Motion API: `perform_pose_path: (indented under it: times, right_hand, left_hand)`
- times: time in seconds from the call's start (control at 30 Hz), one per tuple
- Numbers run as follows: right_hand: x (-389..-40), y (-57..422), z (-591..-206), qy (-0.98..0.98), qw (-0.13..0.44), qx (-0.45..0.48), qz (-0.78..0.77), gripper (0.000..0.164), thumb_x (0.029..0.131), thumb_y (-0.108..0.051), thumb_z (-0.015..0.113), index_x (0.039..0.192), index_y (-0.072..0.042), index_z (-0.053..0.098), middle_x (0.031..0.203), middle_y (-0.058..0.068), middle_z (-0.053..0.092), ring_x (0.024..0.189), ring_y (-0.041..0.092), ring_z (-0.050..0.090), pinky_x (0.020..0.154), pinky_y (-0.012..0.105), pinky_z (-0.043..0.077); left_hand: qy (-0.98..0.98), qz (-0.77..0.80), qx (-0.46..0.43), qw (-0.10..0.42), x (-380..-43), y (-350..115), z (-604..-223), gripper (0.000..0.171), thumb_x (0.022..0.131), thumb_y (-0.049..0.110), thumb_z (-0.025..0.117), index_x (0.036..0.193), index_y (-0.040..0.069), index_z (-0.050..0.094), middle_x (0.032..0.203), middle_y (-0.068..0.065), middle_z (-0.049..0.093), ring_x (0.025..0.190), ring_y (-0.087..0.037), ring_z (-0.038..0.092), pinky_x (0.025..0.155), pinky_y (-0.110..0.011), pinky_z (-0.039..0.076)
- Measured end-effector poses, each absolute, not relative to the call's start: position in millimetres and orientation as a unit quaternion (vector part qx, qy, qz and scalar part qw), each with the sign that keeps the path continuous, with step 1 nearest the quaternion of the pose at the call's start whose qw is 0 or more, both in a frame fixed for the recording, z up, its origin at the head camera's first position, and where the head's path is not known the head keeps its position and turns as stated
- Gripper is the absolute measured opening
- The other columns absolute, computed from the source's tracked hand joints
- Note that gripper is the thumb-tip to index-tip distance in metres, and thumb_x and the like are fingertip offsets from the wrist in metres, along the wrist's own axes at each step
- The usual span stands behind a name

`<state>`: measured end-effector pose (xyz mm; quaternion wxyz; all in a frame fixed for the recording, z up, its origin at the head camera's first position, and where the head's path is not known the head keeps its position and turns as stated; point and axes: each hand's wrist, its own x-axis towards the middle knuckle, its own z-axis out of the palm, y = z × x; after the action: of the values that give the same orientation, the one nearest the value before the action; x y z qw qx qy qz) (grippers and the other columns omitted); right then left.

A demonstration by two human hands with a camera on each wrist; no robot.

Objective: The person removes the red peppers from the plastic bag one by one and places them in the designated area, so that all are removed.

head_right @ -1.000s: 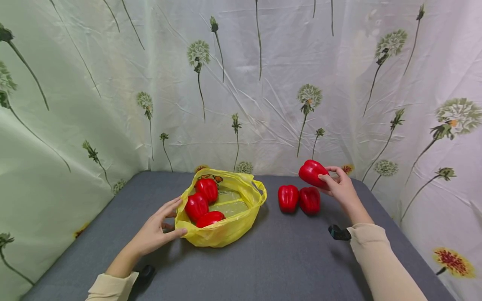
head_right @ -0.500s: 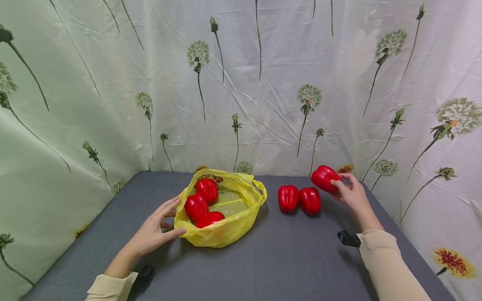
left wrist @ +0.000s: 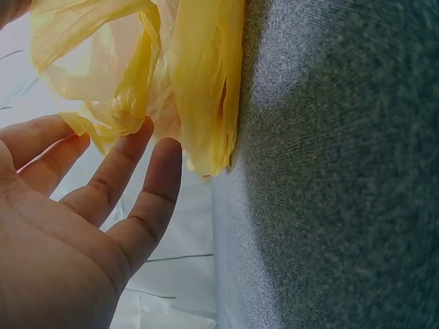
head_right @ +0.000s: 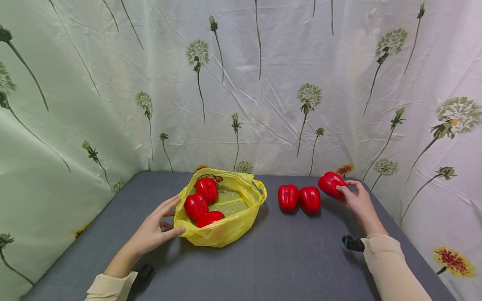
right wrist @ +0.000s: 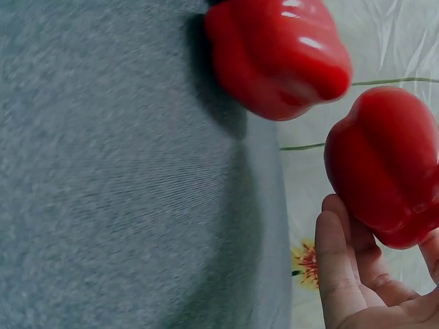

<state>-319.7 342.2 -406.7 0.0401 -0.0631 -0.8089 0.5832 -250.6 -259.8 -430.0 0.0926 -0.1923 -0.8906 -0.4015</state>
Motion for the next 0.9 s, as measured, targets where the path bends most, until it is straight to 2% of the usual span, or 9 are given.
perform_pose_path:
  times: [0.1,0.27,0.5,0.63,0.8,0.9]
  right_hand:
    - [-321,344,-412,-0.814,0.035,-0.071,0.575,0.057,0.113,-0.038,0.048,0.141,0.008,0.032,0.158,0.049,0.028,0.081,-0.006,0.069,0.078,0.021,0.063]
    - [-321,348,-419,-0.814,0.035,-0.084,0.574,0.054,0.112,-0.035,0.048,0.139,0.009,0.032,0.146,0.044,0.039,0.078,0.0,0.072,0.076,0.024,0.064]
    - [-320,351,-425,-0.812,0.023,-0.085,0.577,0.053,0.112,-0.033,0.048,0.138,0.01,0.031,0.144,0.044,0.04,0.077,0.002,0.073,0.075,0.024,0.064]
    - [-319,350,-428,-0.818,0.018,-0.09,0.568,0.056,0.112,-0.035,0.049,0.14,0.01,0.031,0.135,0.038,0.048,0.077,0.004,0.074,0.075,0.024,0.064]
    - [-317,348,-433,-0.826,0.005,-0.093,0.555,0.063,0.112,-0.039,0.047,0.145,0.011,0.028,0.14,0.038,0.046,0.078,0.003,0.073,0.076,0.024,0.063]
    - [-316,348,-434,-0.831,0.001,-0.094,0.548,0.063,0.113,-0.04,0.046,0.144,0.011,0.027,0.133,0.034,0.054,0.078,0.002,0.072,0.075,0.024,0.063]
  left_hand:
    - [-0.891,-0.402,-0.191,0.092,-251,-260,-430,0.089,0.092,0.035,0.086,0.165,0.008,0.042,0.172,-0.014,0.038,0.125,-0.036,0.068,0.085,-0.032,0.06]
    - [-0.892,-0.402,-0.188,0.09,-251,-260,-429,0.089,0.092,0.035,0.086,0.165,0.008,0.043,0.172,-0.015,0.038,0.125,-0.035,0.068,0.085,-0.034,0.06]
    - [-0.892,-0.402,-0.186,0.087,-251,-260,-429,0.09,0.092,0.036,0.086,0.165,0.008,0.042,0.172,-0.014,0.038,0.125,-0.035,0.068,0.086,-0.036,0.06]
    - [-0.893,-0.401,-0.187,0.086,-251,-260,-429,0.089,0.092,0.035,0.086,0.165,0.007,0.042,0.172,-0.015,0.037,0.126,-0.035,0.067,0.086,-0.034,0.06]
    - [-0.894,-0.399,-0.185,0.085,-250,-261,-429,0.088,0.093,0.036,0.085,0.165,0.008,0.042,0.173,-0.014,0.037,0.126,-0.035,0.067,0.085,-0.033,0.059]
    - [-0.894,-0.398,-0.186,0.084,-251,-261,-430,0.088,0.093,0.036,0.085,0.165,0.008,0.042,0.173,-0.015,0.037,0.126,-0.035,0.067,0.086,-0.033,0.059]
